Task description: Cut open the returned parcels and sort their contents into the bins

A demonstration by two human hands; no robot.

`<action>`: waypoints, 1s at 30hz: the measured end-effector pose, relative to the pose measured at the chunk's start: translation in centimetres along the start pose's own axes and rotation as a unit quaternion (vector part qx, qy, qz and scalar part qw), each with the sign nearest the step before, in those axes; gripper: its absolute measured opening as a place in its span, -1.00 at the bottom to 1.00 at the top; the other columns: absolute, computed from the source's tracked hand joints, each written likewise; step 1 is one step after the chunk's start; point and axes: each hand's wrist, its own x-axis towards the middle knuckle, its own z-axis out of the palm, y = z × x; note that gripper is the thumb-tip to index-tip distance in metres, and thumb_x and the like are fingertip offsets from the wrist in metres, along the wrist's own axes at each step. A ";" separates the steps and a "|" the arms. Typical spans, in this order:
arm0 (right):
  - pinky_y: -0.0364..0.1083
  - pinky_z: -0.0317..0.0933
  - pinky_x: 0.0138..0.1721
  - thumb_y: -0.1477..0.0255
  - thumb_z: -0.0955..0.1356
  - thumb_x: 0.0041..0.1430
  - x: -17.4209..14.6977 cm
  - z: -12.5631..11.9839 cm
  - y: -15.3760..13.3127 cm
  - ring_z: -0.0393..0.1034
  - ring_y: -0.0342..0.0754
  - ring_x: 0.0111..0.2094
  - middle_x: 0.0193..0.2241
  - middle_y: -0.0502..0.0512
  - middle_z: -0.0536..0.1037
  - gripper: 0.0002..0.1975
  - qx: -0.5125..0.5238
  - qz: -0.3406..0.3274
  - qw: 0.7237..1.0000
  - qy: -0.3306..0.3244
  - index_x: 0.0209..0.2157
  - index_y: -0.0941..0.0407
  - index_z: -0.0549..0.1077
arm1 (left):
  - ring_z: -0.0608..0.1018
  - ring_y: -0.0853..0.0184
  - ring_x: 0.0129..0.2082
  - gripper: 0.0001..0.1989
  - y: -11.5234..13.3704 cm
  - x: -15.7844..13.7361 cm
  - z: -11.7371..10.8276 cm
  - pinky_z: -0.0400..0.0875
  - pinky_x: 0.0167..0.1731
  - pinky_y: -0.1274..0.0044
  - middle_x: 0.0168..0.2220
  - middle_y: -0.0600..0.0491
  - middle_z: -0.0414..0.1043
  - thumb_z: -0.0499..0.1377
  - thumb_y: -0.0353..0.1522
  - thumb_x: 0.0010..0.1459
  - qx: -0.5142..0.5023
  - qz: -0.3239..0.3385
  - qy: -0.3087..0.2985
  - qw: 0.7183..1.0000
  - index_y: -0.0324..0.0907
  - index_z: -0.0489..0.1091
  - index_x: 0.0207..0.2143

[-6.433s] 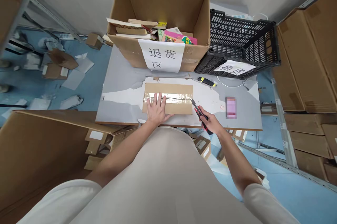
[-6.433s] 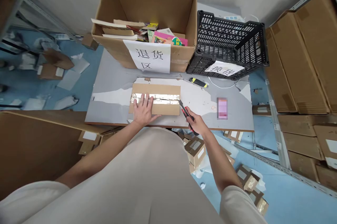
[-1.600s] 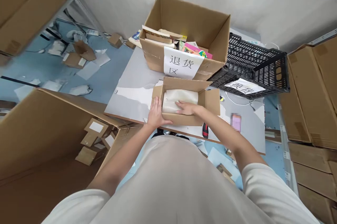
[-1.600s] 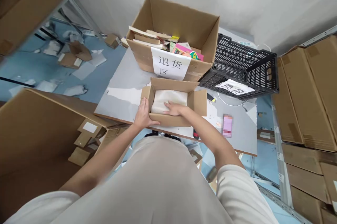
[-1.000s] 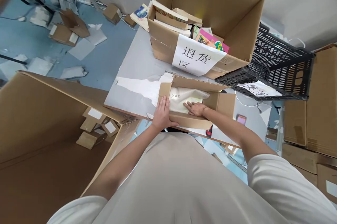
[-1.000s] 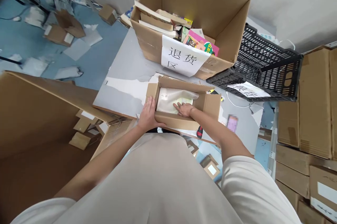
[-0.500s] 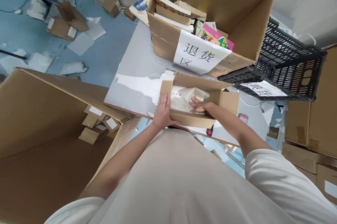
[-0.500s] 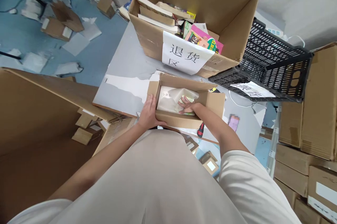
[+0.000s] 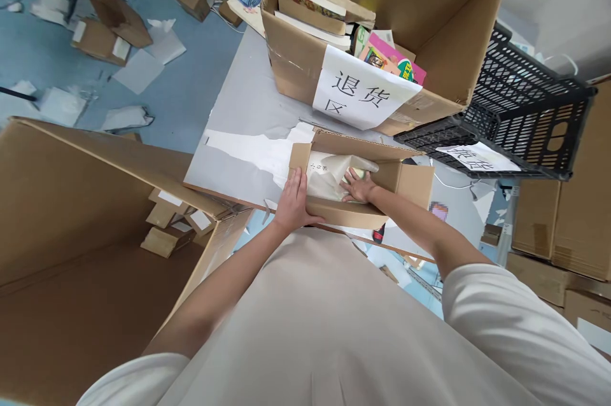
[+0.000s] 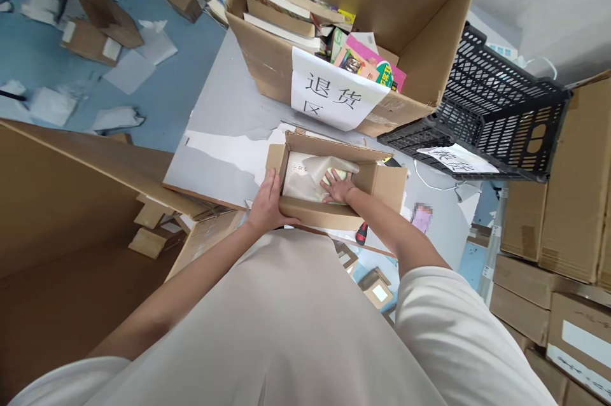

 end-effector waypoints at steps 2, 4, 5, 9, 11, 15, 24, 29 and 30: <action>0.47 -0.50 0.16 0.07 0.22 0.21 -0.1 0.1 -0.6 -0.52 0.33 0.35 0.37 0.28 -0.23 -0.28 -0.018 -0.002 1.000 0.023 0.32 0.02 0.01 | -0.06 -0.18 0.33 0.38 -0.1 0.0 0.0 0.03 0.21 0.08 0.30 -0.52 -0.16 0.32 0.13 -0.28 -0.002 0.008 0.007 1.000 -0.43 -0.37 0.31; 0.48 -0.50 0.15 0.10 0.21 0.22 -0.2 0.3 -1.0 -0.47 0.38 0.35 0.37 0.29 -0.22 -0.30 -0.042 -0.008 0.998 0.038 0.33 0.01 -0.01 | -0.06 -0.18 0.33 0.38 -0.1 -0.1 0.1 0.04 0.21 0.09 0.29 -0.54 -0.14 0.33 0.12 -0.28 -0.004 0.018 0.020 1.000 -0.45 -0.36 0.31; 0.49 -0.48 0.15 0.11 0.20 0.23 -0.2 0.4 -1.1 -0.44 0.40 0.34 0.37 0.30 -0.21 -0.31 -0.058 -0.012 0.997 0.043 0.33 0.00 -0.03 | -0.05 -0.18 0.33 0.38 -0.1 -0.1 0.1 0.05 0.21 0.10 0.29 -0.54 -0.13 0.33 0.12 -0.28 -0.005 0.023 0.026 0.999 -0.45 -0.35 0.31; 0.52 -0.38 0.13 0.13 0.19 0.23 0.0 0.6 -1.4 -0.27 0.46 0.31 0.35 0.38 -0.13 -0.29 -0.123 -0.036 0.990 0.063 0.34 0.08 -0.06 | -0.03 -0.20 0.32 0.38 -0.2 -0.3 0.3 0.06 0.20 0.11 0.28 -0.55 -0.13 0.34 0.12 -0.31 -0.007 0.035 0.046 0.998 -0.47 -0.30 0.30; 0.50 -0.33 0.14 0.20 0.20 0.24 0.1 0.5 -1.4 -0.18 0.45 0.30 0.33 0.41 -0.08 -0.30 -0.140 -0.054 0.986 0.078 0.33 0.15 -0.04 | -0.03 -0.21 0.32 0.38 -0.2 -0.3 0.3 0.06 0.20 0.11 0.28 -0.55 -0.13 0.34 0.12 -0.32 -0.011 0.036 0.047 0.998 -0.48 -0.28 0.30; 0.41 -0.12 0.14 0.54 0.12 0.24 0.5 0.0 -0.7 -0.08 0.33 0.29 0.28 0.40 0.09 -0.44 -0.144 -0.023 0.985 0.090 0.28 0.22 0.08 | -0.02 -0.20 0.32 0.37 -0.1 -0.1 0.1 0.05 0.20 0.09 0.29 -0.53 -0.14 0.34 0.12 -0.32 -0.020 0.026 0.033 0.999 -0.46 -0.26 0.31; 0.04 0.14 0.00 0.55 0.09 0.31 0.4 -1.6 -1.7 0.32 0.06 0.00 -0.03 0.32 0.44 -0.63 -0.180 -0.146 0.957 0.172 -0.02 0.21 0.41 | -0.03 -0.19 0.32 0.37 0.1 0.0 -0.3 0.04 0.21 0.11 0.29 -0.52 -0.13 0.35 0.12 -0.34 -0.012 0.015 0.035 0.999 -0.47 -0.24 0.30; 0.10 0.02 0.16 0.58 0.21 0.21 4.5 -5.2 -4.2 0.20 0.04 0.15 0.07 0.28 0.41 -0.66 -0.304 -0.315 0.880 0.186 0.01 0.21 0.39 | -0.03 -0.15 0.33 0.40 -0.2 0.1 -0.3 0.04 0.23 0.14 0.30 -0.50 -0.14 0.36 0.10 -0.34 -0.014 0.027 0.036 0.999 -0.46 -0.29 0.31; 0.08 0.02 0.18 0.58 0.26 0.15 5.5 -5.7 -4.5 0.21 0.03 0.14 0.06 0.24 0.42 -0.66 -0.314 -0.334 0.874 0.164 -0.02 0.19 0.41 | -0.03 -0.15 0.33 0.40 -0.3 0.2 -0.3 0.05 0.23 0.14 0.30 -0.50 -0.14 0.36 0.10 -0.33 -0.013 0.029 0.033 0.999 -0.46 -0.30 0.32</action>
